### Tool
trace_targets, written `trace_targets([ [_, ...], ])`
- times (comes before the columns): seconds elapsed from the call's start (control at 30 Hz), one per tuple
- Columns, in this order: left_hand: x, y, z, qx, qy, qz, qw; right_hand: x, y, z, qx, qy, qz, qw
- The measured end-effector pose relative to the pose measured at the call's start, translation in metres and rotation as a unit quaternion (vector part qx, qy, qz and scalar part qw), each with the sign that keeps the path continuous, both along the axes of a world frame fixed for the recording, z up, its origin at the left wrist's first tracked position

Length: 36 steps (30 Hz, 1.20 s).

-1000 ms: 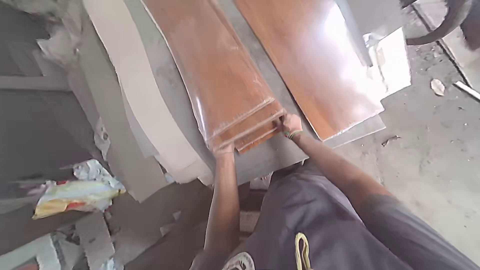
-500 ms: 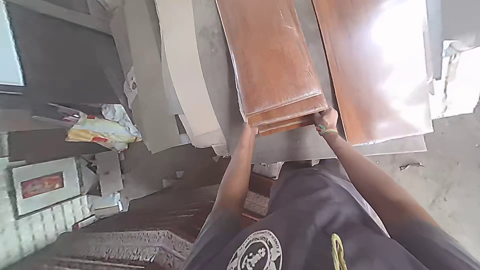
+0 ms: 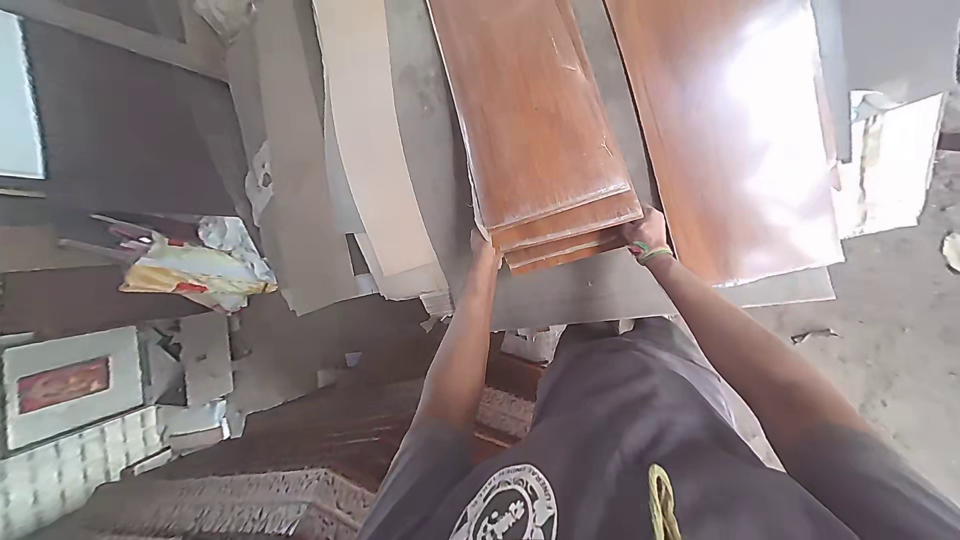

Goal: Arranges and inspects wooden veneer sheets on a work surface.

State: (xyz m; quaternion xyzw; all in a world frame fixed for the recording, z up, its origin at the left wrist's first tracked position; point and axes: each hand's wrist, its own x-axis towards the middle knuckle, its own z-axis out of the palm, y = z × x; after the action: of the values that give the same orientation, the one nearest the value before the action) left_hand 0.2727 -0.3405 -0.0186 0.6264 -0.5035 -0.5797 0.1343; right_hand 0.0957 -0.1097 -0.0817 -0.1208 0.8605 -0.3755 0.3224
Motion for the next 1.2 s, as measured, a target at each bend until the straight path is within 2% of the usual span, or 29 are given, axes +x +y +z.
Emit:
trace_targets([
  [0.23, 0.001, -0.001, 0.007, -0.026, -0.035, -0.039, 0.998, -0.005, 0.0, 0.009, 0.013, -0.008, 0.015, 1.0],
  [0.4, -0.002, -0.001, 0.007, -0.053, -0.033, -0.018, 0.998, 0.006, 0.004, 0.019, -0.018, -0.006, -0.027, 0.999],
  [0.5, -0.003, -0.003, 0.007, -0.065, -0.067, -0.013, 0.996, 0.011, 0.004, 0.017, -0.016, -0.021, -0.039, 0.999],
  [0.67, -0.001, -0.007, 0.0, -0.023, -0.101, -0.035, 0.994, -0.002, 0.004, 0.029, 0.001, -0.036, -0.023, 0.999],
  [0.73, 0.001, -0.01, -0.004, -0.035, -0.116, -0.05, 0.991, -0.007, 0.002, 0.026, 0.01, -0.022, 0.0, 1.0],
  [0.93, -0.001, -0.006, 0.004, -0.023, -0.137, -0.054, 0.989, -0.009, 0.003, 0.033, -0.001, -0.004, 0.001, 1.0],
  [1.07, -0.002, -0.007, 0.003, -0.037, -0.126, -0.033, 0.991, -0.009, 0.004, 0.031, -0.029, 0.006, -0.004, 1.0],
  [1.2, -0.001, -0.012, 0.004, -0.088, -0.195, -0.085, 0.973, -0.009, 0.007, 0.028, -0.024, 0.014, 0.016, 0.999],
])
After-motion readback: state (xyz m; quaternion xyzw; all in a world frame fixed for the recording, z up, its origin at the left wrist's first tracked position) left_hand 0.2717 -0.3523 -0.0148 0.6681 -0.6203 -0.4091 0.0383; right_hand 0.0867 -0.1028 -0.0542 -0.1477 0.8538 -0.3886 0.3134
